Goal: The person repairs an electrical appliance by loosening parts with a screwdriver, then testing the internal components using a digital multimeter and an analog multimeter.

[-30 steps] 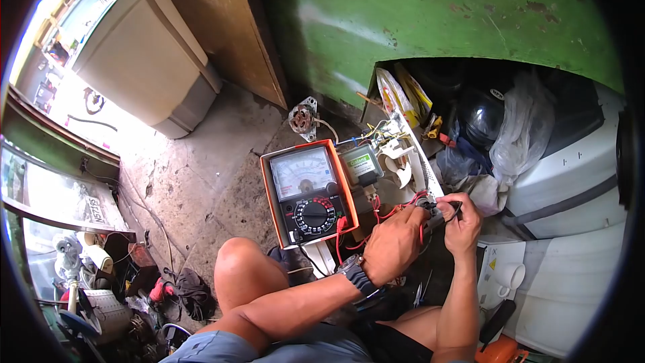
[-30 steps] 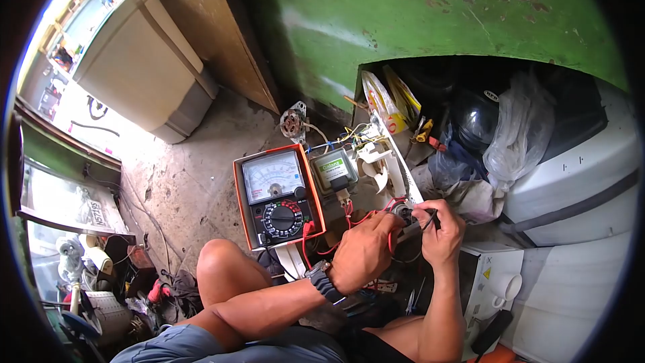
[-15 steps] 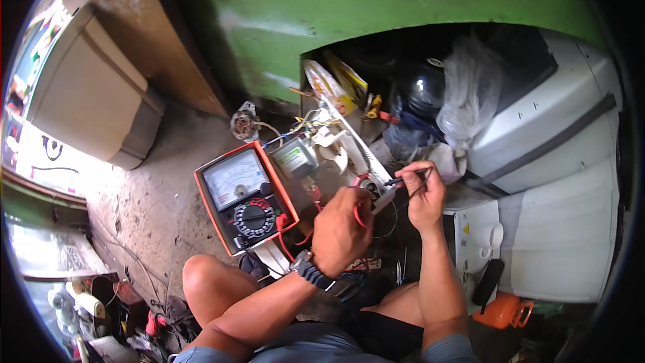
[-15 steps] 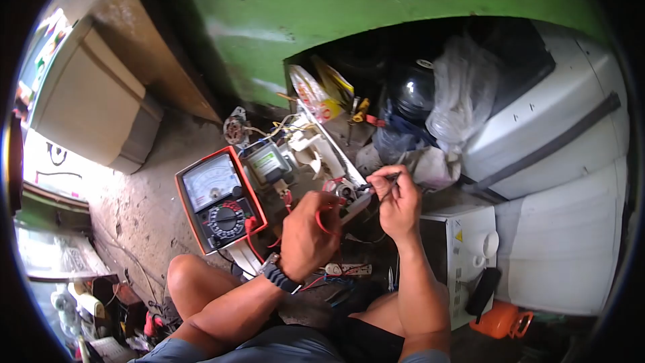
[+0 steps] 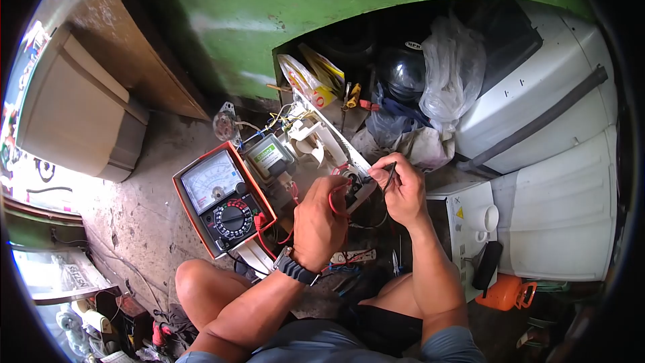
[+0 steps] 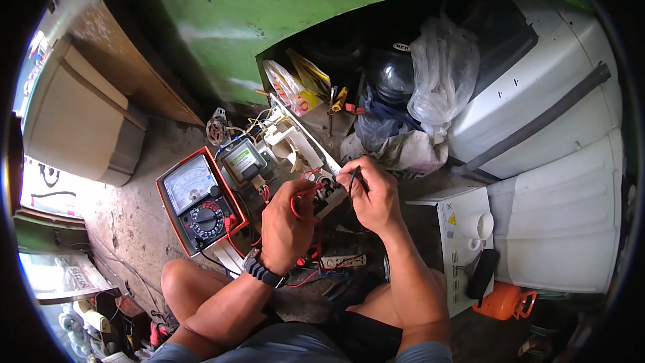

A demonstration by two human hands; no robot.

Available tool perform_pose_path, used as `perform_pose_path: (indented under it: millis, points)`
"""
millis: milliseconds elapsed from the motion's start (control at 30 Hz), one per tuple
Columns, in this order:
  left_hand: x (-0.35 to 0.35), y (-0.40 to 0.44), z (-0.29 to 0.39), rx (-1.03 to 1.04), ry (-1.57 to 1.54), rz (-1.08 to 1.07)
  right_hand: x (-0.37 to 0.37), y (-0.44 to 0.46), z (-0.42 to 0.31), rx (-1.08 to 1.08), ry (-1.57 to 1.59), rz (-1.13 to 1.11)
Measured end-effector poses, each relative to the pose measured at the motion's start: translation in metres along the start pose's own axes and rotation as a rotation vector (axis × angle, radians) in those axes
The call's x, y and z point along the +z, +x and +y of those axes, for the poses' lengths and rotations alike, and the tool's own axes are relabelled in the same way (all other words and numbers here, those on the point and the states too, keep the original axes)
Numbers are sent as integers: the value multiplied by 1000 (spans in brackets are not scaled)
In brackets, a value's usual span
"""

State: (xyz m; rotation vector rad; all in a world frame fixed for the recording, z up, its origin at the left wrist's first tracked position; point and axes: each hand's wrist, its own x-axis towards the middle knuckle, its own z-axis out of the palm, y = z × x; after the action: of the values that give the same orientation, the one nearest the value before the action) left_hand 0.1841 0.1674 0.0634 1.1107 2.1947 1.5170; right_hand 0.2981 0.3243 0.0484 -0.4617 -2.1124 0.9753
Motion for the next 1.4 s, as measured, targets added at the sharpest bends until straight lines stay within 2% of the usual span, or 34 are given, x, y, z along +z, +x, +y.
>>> perform_pose_path:
  millis: [133,233,267,333,400,467,600,667,700,767,800,867,933,1000,1300,1400]
  points:
    - [1,-1,-1,22,-33,28,-1,-3,1,86,39,-29]
    - [1,-3,1,114,-25,30,0,-1,0,175,151,-32]
    - [4,-3,-2,140,-8,19,1,3,1,66,130,14]
    - [2,-5,-1,148,45,-14,1,14,-8,24,190,82]
    - [1,-4,-2,111,-4,-3,0,32,-32,65,228,21]
    - [0,-4,-3,85,-55,-2,14,63,-49,109,282,-273]
    - [1,-6,-4,42,-37,-15,70,119,-50,146,-68,-724]
    - [0,-7,-6,27,-27,-19,88,128,-60,311,-87,-833]
    - [0,-6,-7,38,-22,-27,94,131,-64,303,-97,-841]
    - [-2,-6,-5,31,-30,-58,105,132,-69,437,-143,-915]
    - [-1,-6,-6,30,-37,-47,111,130,-62,431,-153,-923]
    - [2,-8,-11,46,-5,-69,127,120,-33,492,93,-943]
    - [2,-8,-11,43,-19,-78,138,118,-29,542,140,-958]
    - [3,-7,-12,50,-27,-84,142,120,-37,754,210,-878]
    - [-1,-8,-10,60,-27,-127,139,111,-26,722,372,-922]
    - [-1,-8,-11,62,-24,-122,139,112,-29,830,451,-911]
